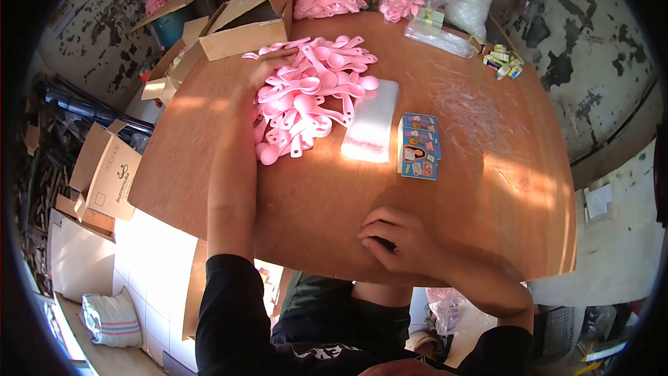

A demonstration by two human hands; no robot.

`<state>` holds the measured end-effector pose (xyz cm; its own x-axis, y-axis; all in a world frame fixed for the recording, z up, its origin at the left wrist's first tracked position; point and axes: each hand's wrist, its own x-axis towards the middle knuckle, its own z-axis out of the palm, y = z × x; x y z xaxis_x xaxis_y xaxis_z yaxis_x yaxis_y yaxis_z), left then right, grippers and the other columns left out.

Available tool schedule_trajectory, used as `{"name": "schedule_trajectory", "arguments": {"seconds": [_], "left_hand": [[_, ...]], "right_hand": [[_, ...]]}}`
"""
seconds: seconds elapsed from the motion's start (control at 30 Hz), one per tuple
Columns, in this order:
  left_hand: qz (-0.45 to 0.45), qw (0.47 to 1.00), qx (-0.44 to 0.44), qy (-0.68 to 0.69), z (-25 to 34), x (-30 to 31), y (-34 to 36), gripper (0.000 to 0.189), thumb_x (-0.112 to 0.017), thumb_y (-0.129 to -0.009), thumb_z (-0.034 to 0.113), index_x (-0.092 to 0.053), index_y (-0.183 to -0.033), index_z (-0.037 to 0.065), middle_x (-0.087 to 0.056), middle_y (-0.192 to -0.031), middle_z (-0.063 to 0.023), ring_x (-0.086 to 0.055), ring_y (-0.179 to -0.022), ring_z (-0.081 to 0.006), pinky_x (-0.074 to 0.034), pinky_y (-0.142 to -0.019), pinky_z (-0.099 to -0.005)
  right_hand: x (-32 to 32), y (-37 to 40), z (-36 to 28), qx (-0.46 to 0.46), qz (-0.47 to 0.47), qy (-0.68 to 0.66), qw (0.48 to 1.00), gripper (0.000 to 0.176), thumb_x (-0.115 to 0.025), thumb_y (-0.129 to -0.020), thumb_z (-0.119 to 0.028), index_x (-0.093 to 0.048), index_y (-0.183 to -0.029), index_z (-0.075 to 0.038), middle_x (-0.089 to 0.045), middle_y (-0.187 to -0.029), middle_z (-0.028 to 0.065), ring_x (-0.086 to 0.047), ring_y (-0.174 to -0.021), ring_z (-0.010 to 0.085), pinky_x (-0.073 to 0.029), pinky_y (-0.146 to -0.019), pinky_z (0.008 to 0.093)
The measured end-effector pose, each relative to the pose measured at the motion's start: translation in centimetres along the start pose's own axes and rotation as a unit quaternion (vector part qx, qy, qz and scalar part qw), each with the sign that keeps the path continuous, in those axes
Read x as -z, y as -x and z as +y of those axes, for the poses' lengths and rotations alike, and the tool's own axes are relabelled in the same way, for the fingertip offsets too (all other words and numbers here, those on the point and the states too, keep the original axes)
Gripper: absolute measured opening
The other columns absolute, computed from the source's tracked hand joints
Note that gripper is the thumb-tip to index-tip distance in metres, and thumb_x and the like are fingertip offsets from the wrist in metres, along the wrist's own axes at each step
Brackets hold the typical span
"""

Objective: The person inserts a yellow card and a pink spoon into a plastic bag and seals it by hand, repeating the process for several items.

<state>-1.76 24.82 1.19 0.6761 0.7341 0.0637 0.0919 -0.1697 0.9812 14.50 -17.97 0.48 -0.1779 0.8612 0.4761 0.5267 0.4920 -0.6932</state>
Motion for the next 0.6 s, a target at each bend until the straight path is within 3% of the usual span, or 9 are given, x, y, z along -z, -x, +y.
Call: {"name": "schedule_trajectory", "arguments": {"seconds": [0.2,0.27,0.3,0.37,0.4,0.47,0.5,0.57,0.6], "left_hand": [[-0.009,0.994,-0.021,-0.103,0.6,-0.3,0.0,0.049,-0.054,-0.093,0.034,-0.058,-0.135,0.008,-0.041,-0.15,-0.011,-0.044,-0.133,-0.0258,-0.035,-0.111,-0.0351],[0.115,0.988,0.078,-0.066,1.2,-0.5,0.0,0.053,-0.052,-0.095,0.044,-0.06,-0.132,0.008,-0.038,-0.152,-0.0119,-0.043,-0.133,-0.0257,-0.036,-0.109,-0.0366],[0.115,0.988,0.078,-0.067,1.3,-0.1,-0.1,0.053,-0.052,-0.095,0.044,-0.06,-0.132,0.008,-0.038,-0.152,-0.0119,-0.043,-0.133,-0.0257,-0.036,-0.109,-0.0366],[0.142,0.988,-0.042,-0.039,1.8,1.2,-0.2,0.052,-0.051,-0.096,0.048,-0.062,-0.129,0.01,-0.056,-0.133,-0.0198,-0.054,-0.121,-0.0288,-0.041,-0.104,-0.038],[0.143,0.988,-0.042,-0.04,0.7,2.8,-1.5,0.052,-0.051,-0.096,0.048,-0.062,-0.129,0.01,-0.056,-0.133,-0.0198,-0.054,-0.121,-0.0288,-0.041,-0.104,-0.038],[0.27,0.937,-0.034,-0.218,-3.1,7.4,-4.7,0.056,-0.045,-0.097,0.052,-0.062,-0.129,0.01,-0.057,-0.131,-0.0231,-0.054,-0.122,-0.0342,-0.039,-0.107,-0.0406],[0.27,0.937,-0.035,-0.219,-4.6,8.4,-5.1,0.056,-0.045,-0.097,0.052,-0.062,-0.129,0.01,-0.057,-0.131,-0.0231,-0.054,-0.122,-0.0342,-0.039,-0.107,-0.0406],[0.338,0.871,-0.002,-0.358,-7.1,10.1,-5.9,0.059,-0.04,-0.097,0.055,-0.061,-0.13,0.011,-0.056,-0.131,-0.0266,-0.052,-0.123,-0.0395,-0.037,-0.108,-0.0434],[0.338,0.87,-0.005,-0.359,-8.7,11.1,-6.7,0.059,-0.04,-0.097,0.055,-0.061,-0.13,0.011,-0.056,-0.131,-0.0266,-0.052,-0.123,-0.0395,-0.037,-0.108,-0.0434]], "right_hand": [[-0.1,0.2,0.5,0.001,0.0,-0.005,1.0,0.008,-0.07,-0.081,-0.002,-0.068,-0.088,-0.004,-0.064,-0.091,0.008,-0.066,-0.079,0.0258,-0.054,-0.067,0.0345],[-0.2,0.2,0.5,0.002,0.001,-0.005,1.0,0.008,-0.07,-0.081,-0.002,-0.068,-0.088,-0.004,-0.064,-0.092,0.0079,-0.066,-0.079,0.0256,-0.054,-0.067,0.0344],[-0.1,0.1,0.5,0.001,0.0,-0.004,1.0,0.008,-0.07,-0.081,-0.003,-0.068,-0.088,-0.005,-0.064,-0.092,0.0076,-0.066,-0.079,0.0253,-0.054,-0.067,0.0342],[0.0,0.2,0.6,0.0,0.0,-0.003,1.0,0.008,-0.071,-0.081,-0.003,-0.068,-0.088,-0.005,-0.064,-0.092,0.0074,-0.066,-0.079,0.0251,-0.054,-0.067,0.0341],[0.1,0.4,1.0,-0.002,-0.01,0.002,1.0,0.01,-0.072,-0.08,-0.001,-0.069,-0.089,-0.004,-0.064,-0.094,0.0074,-0.067,-0.08,0.0228,-0.056,-0.069,0.0322],[0.2,0.4,1.0,-0.003,-0.018,0.007,1.0,0.012,-0.073,-0.08,0.001,-0.07,-0.09,-0.004,-0.064,-0.096,0.0074,-0.067,-0.081,0.0206,-0.057,-0.071,0.0303],[0.3,0.3,0.9,-0.003,-0.021,0.01,1.0,0.012,-0.073,-0.08,0.001,-0.07,-0.09,-0.004,-0.064,-0.096,0.0069,-0.067,-0.082,0.0207,-0.057,-0.07,0.0302],[0.5,0.2,0.6,-0.001,-0.021,0.014,1.0,0.012,-0.073,-0.079,0.0,-0.07,-0.09,-0.005,-0.064,-0.096,0.0063,-0.067,-0.082,0.0207,-0.057,-0.07,0.0301],[0.6,0.1,0.5,-0.007,-0.025,0.02,0.999,0.013,-0.074,-0.079,0.0,-0.07,-0.09,-0.006,-0.064,-0.096,0.0059,-0.067,-0.083,0.021,-0.056,-0.07,0.0302]]}}
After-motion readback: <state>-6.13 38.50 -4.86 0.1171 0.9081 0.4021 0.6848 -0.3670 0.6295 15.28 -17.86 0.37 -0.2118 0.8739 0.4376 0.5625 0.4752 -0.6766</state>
